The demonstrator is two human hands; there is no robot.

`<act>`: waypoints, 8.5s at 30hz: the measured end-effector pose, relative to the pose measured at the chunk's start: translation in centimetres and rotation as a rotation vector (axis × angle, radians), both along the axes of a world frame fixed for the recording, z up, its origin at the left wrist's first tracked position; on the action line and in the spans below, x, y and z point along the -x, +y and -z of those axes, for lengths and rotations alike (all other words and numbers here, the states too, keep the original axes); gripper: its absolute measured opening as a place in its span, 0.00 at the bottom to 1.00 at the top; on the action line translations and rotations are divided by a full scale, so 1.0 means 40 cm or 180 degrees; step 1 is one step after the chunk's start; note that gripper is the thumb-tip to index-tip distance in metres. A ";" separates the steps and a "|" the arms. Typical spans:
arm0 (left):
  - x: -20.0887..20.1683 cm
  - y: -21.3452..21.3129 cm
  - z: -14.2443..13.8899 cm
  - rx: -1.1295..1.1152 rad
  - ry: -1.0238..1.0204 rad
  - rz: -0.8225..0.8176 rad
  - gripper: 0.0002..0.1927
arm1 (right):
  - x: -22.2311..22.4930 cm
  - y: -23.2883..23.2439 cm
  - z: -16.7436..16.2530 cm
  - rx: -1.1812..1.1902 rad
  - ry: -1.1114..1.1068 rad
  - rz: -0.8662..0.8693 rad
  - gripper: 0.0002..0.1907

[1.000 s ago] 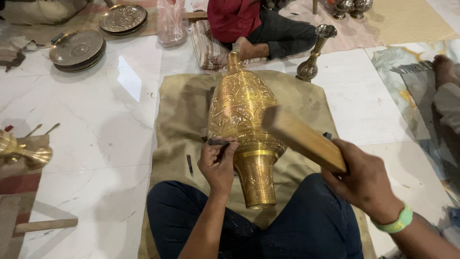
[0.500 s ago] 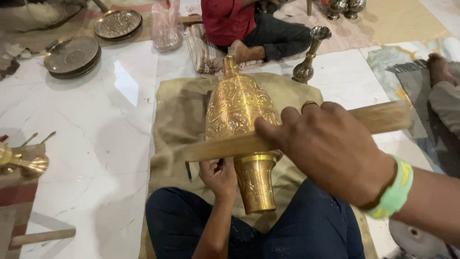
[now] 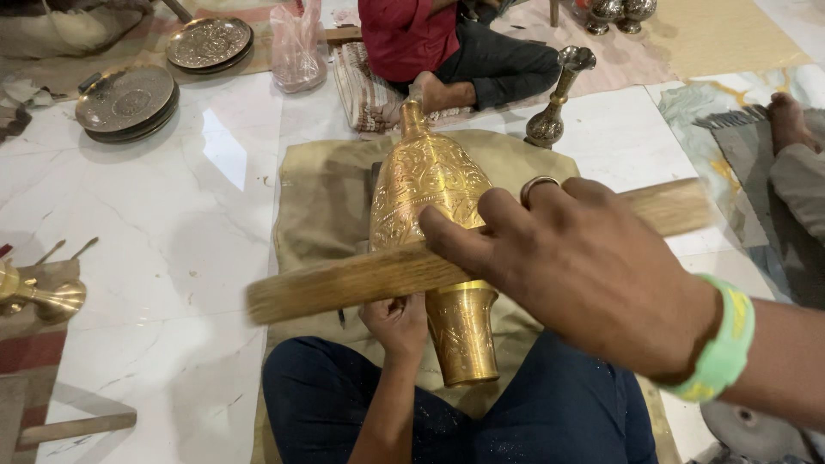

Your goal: The person sits on the workshop floor holding a chisel against a large brass vase resting on a cloth-covered support and strikes the chisel with a wooden mallet to carve decorative patterns into the metal. The person repositions the chisel repeatedly around the vase body and neck to continue the engraved design.

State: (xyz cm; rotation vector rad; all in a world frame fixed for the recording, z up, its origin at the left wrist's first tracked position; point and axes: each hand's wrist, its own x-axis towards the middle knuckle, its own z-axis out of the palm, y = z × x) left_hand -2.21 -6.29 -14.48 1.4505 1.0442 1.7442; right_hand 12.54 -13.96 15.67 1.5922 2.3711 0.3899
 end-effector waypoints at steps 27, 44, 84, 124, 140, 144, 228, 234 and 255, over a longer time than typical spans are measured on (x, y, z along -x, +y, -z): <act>-0.008 -0.007 -0.004 -0.0283 -0.0635 0.0340 0.13 | -0.006 -0.039 0.017 0.0111 -0.0471 0.0608 0.37; 0.038 0.001 -0.042 0.0123 -0.0265 0.0205 0.17 | -0.076 -0.096 0.116 0.0141 0.0313 0.0985 0.38; 0.085 0.080 -0.122 -0.0671 0.0626 0.1307 0.16 | -0.063 0.015 0.131 -0.0378 0.1399 0.0320 0.31; 0.098 0.090 -0.171 -0.1288 0.1069 0.1178 0.17 | -0.142 -0.104 0.161 -0.0561 0.1235 0.0680 0.35; 0.113 0.082 -0.128 -0.0745 0.0407 0.1565 0.21 | -0.164 -0.132 0.186 -0.0259 0.0889 0.1242 0.42; 0.077 0.032 -0.084 -0.0713 -0.0280 0.1164 0.22 | -0.172 -0.113 0.199 -0.0917 0.1242 0.0724 0.39; 0.123 0.085 -0.137 -0.0980 0.0424 0.1658 0.26 | -0.109 -0.041 0.098 -0.0863 0.1307 0.0068 0.37; 0.129 0.081 -0.152 -0.0855 0.0606 0.1442 0.25 | -0.086 -0.053 0.084 -0.0725 0.0378 0.0331 0.33; 0.150 0.115 -0.109 -0.1192 0.1134 0.1161 0.18 | -0.099 -0.105 0.132 -0.0754 0.0907 0.0328 0.38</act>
